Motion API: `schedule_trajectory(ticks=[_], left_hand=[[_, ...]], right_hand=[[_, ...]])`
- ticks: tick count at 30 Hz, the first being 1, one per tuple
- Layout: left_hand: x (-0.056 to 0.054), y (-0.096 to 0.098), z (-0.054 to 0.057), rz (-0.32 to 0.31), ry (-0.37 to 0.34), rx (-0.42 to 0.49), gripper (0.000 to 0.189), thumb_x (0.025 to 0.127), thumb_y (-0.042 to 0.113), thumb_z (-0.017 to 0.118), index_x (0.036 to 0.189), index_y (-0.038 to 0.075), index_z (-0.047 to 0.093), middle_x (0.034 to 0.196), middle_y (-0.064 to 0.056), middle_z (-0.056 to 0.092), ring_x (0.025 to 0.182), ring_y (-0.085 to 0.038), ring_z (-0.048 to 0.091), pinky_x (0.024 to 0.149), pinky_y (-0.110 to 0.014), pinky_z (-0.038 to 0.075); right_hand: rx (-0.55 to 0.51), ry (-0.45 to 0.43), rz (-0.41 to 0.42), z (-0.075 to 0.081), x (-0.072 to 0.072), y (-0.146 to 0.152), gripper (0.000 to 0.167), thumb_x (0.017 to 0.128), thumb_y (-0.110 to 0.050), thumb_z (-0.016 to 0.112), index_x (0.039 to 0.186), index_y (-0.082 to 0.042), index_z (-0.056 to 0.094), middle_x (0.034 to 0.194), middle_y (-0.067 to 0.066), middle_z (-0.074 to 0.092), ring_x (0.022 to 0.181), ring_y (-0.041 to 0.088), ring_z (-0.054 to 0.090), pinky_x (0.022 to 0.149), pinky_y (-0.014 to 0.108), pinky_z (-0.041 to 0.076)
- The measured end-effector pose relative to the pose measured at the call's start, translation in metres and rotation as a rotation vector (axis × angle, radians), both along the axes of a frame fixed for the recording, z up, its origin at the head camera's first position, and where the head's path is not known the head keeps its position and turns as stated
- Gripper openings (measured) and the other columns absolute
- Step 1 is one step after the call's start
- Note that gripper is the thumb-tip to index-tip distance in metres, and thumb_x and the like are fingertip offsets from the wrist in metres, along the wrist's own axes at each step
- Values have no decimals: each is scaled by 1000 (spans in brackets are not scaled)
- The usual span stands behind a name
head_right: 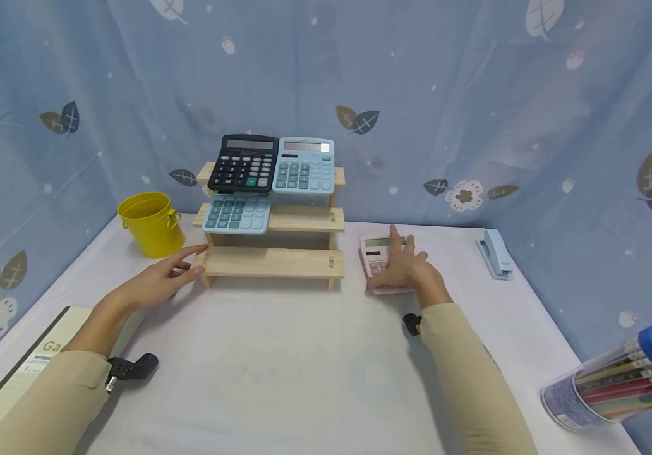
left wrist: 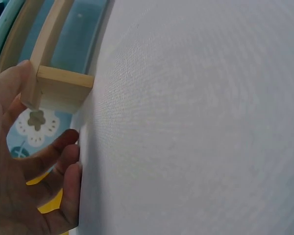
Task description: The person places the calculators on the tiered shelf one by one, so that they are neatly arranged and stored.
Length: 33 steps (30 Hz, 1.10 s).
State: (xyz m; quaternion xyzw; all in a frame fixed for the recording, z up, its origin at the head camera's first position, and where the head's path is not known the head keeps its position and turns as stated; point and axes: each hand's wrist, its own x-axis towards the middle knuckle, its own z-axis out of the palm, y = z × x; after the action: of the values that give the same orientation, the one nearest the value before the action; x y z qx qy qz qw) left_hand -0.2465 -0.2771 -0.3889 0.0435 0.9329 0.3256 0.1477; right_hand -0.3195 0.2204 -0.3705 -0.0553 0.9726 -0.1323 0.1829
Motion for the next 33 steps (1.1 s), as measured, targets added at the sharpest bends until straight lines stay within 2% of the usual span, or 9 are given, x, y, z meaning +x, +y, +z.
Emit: schedule_trajectory(ticks=[5, 8, 13, 20, 27, 33], left_hand=[[1, -2, -1, -6, 0, -2, 83, 96, 76, 43, 165, 38, 17, 153, -26, 44, 137, -48, 47, 105, -67, 43], [0, -1, 0, -19, -2, -4, 82, 97, 75, 43, 165, 37, 16, 153, -27, 44, 137, -48, 47, 105, -67, 43], [-1, -2, -1, -20, 9, -11, 82, 97, 75, 42, 165, 37, 17, 152, -27, 45, 136, -49, 47, 104, -67, 44], [-1, -1, 1, -16, 13, -6, 81, 98, 75, 43, 165, 37, 17, 152, -26, 45, 135, -48, 48, 103, -66, 45], [-1, 0, 0, -12, 7, 1, 82, 98, 75, 42, 165, 36, 17, 152, -27, 44, 135, -49, 48, 104, -66, 45], [-2, -2, -4, -13, 15, 4, 81, 98, 74, 43, 165, 36, 17, 151, -26, 45, 134, -48, 49, 102, -64, 47]], right_hand=[[-57, 94, 30, -5, 4, 4, 144, 75, -53, 83, 159, -11, -27, 163, 38, -8, 127, 75, 29, 101, 80, 35], [-122, 145, 7, -4, 9, 6, 143, 75, -45, 84, 159, -10, -27, 163, 37, -6, 124, 70, 32, 100, 79, 36], [-256, 186, 9, 6, 16, 8, 147, 70, -37, 86, 158, -14, -30, 162, 36, -2, 120, 61, 31, 98, 76, 38], [-400, 263, -11, 26, 30, 5, 150, 67, -31, 89, 158, -25, -30, 165, 30, 0, 126, 56, 29, 100, 70, 37], [-455, 324, 11, 43, 46, -4, 148, 68, -28, 89, 158, -32, -30, 170, 15, -4, 135, 49, 25, 103, 68, 35], [-499, 363, 80, 54, 59, -19, 149, 67, -25, 90, 158, -34, -28, 171, 11, -3, 138, 47, 23, 105, 68, 32]])
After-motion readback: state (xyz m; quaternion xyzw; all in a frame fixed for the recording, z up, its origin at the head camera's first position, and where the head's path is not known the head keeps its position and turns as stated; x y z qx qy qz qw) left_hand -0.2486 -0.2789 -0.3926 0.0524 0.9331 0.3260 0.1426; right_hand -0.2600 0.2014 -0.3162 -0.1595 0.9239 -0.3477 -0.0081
